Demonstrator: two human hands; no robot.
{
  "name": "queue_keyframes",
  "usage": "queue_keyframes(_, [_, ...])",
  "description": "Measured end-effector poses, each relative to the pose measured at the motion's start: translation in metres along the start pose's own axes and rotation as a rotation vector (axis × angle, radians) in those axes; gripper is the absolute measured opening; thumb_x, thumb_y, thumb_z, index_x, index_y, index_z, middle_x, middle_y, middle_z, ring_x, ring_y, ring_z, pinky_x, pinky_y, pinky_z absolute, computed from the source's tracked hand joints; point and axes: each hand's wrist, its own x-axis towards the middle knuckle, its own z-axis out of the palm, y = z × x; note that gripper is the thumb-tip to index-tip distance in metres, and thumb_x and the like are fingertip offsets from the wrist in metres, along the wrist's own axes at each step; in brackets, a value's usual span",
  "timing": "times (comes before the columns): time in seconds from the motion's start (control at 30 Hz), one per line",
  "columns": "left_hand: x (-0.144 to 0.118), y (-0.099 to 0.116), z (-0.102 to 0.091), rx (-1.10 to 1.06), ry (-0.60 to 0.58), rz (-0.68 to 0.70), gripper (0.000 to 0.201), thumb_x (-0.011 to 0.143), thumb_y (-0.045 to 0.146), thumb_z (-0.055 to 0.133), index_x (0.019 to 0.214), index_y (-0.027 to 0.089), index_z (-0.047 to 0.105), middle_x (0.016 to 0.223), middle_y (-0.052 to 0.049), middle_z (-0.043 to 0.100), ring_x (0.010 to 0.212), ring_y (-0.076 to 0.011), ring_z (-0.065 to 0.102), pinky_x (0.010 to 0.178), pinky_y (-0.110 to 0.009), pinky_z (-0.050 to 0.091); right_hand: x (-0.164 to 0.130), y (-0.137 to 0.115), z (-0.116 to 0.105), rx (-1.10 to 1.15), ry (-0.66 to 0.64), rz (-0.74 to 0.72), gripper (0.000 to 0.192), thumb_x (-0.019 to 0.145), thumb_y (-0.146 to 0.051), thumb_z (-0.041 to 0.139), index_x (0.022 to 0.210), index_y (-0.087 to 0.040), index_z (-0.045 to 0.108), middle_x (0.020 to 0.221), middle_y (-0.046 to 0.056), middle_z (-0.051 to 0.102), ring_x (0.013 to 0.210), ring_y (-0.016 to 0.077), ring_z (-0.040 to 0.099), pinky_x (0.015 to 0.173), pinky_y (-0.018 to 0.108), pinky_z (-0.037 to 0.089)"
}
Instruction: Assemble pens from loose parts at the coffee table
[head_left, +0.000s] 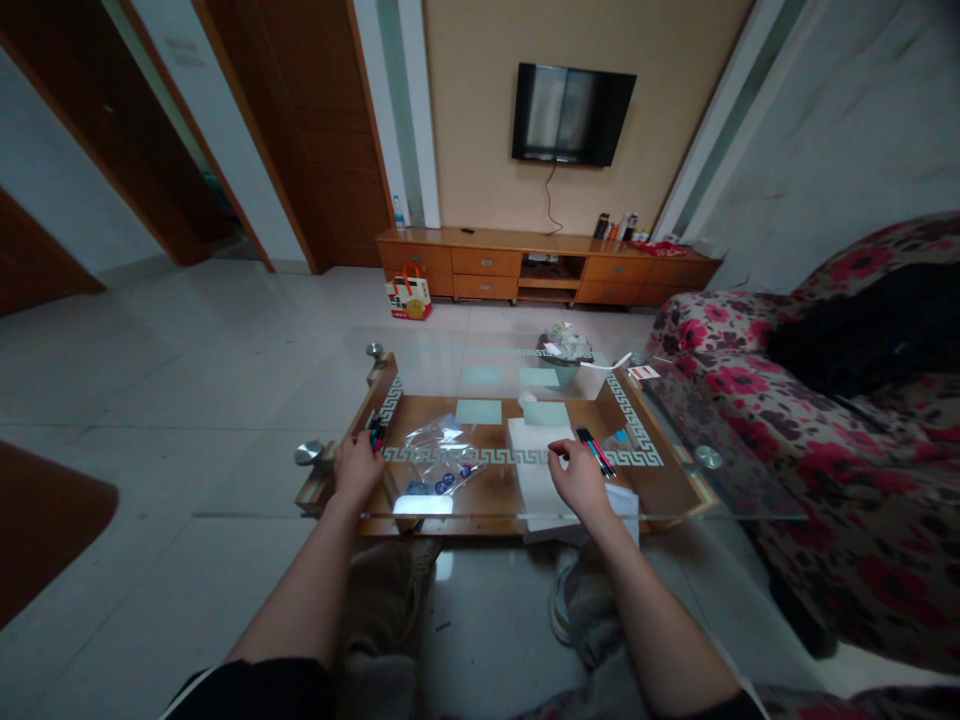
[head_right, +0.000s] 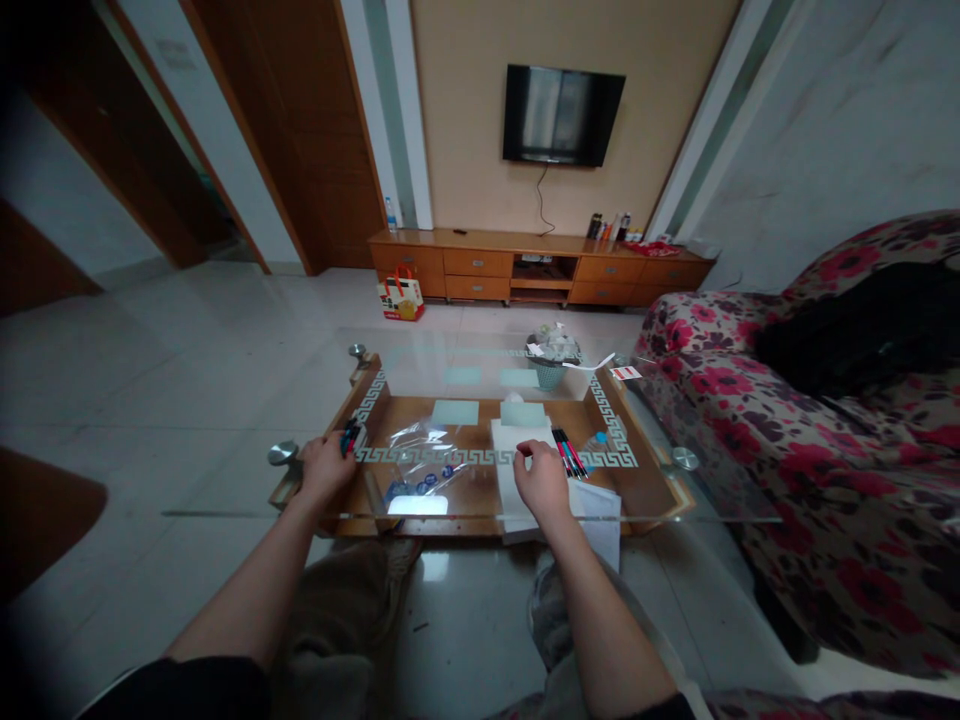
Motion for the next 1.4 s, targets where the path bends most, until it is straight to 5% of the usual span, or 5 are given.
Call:
queue_keyframes(0.27, [0.0034, -0.0025, 0.0018, -0.001, 0.028, -0.022, 0.054, 0.081, 0.029, 0.057, 0.129, 0.005, 0.052, 0.109, -0.021, 0.061, 0.105, -0.0334, 0.058, 0.092, -0.043, 0.044, -0.0007, 0.0010, 0.0008, -0.006, -0.026, -0.027, 0.020, 0.088, -0.023, 0.052, 0.093, -0.017, 0.070, 0.089, 0.008, 0.070, 0.087, 0.0217, 0.063, 0.082, 0.032, 0.047])
queue_keyframes(1.4, [0.0059, -0.0028, -0.0001, -0.064, 0.039, 0.047, 0.043, 0.082, 0.017, 0.052, 0.124, 0.012, 0.058, 0.107, -0.014, 0.062, 0.107, -0.0282, 0.057, 0.097, -0.038, 0.044, -0.0032, 0.0009, 0.0050, -0.019, -0.100, -0.032, 0.017, 0.088, -0.023, 0.054, 0.092, -0.018, 0.070, 0.089, 0.007, 0.069, 0.086, 0.0216, 0.063, 0.080, 0.031, 0.047])
